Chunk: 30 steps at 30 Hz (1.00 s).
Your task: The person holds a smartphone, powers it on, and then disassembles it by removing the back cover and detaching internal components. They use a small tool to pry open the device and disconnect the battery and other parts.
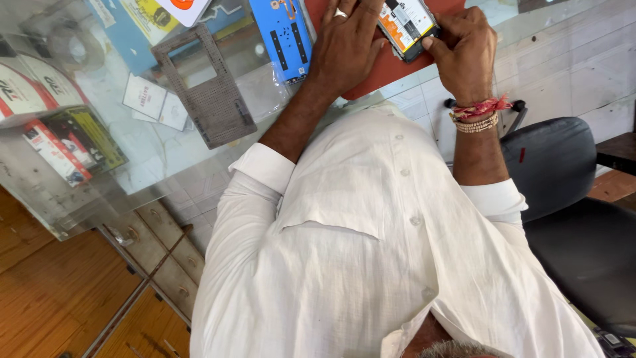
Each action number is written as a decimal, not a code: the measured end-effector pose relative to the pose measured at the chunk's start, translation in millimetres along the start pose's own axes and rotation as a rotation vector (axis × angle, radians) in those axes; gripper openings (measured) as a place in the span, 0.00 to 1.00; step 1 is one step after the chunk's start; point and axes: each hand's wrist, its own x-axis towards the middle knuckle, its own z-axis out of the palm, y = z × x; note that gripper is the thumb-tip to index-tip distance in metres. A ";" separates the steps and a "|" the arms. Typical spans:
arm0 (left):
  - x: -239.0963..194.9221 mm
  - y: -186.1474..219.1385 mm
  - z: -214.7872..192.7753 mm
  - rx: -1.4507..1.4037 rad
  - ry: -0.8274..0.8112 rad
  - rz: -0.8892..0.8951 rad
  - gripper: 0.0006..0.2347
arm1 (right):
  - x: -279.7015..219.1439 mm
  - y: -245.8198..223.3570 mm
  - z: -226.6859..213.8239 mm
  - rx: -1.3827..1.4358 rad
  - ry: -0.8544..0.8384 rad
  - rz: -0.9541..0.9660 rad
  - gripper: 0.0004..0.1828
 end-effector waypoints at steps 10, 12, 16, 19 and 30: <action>6.9 5.2 5.4 0.046 0.004 0.043 0.33 | -6.6 -25.7 -3.3 -0.141 0.046 -0.081 0.19; 8.0 7.8 2.3 0.058 -0.019 0.038 0.32 | -7.4 -33.9 -4.3 -0.147 0.033 -0.127 0.23; 6.9 15.0 -4.2 0.094 -0.047 0.056 0.28 | -2.6 -42.4 -0.1 -0.399 -0.063 -0.428 0.28; 4.8 18.1 -5.4 0.113 -0.042 0.081 0.25 | -4.0 -42.3 6.4 -0.451 -0.108 -0.459 0.35; 2.0 19.8 4.7 0.140 -0.016 0.173 0.23 | 5.4 -25.8 1.6 -0.257 -0.149 -0.458 0.35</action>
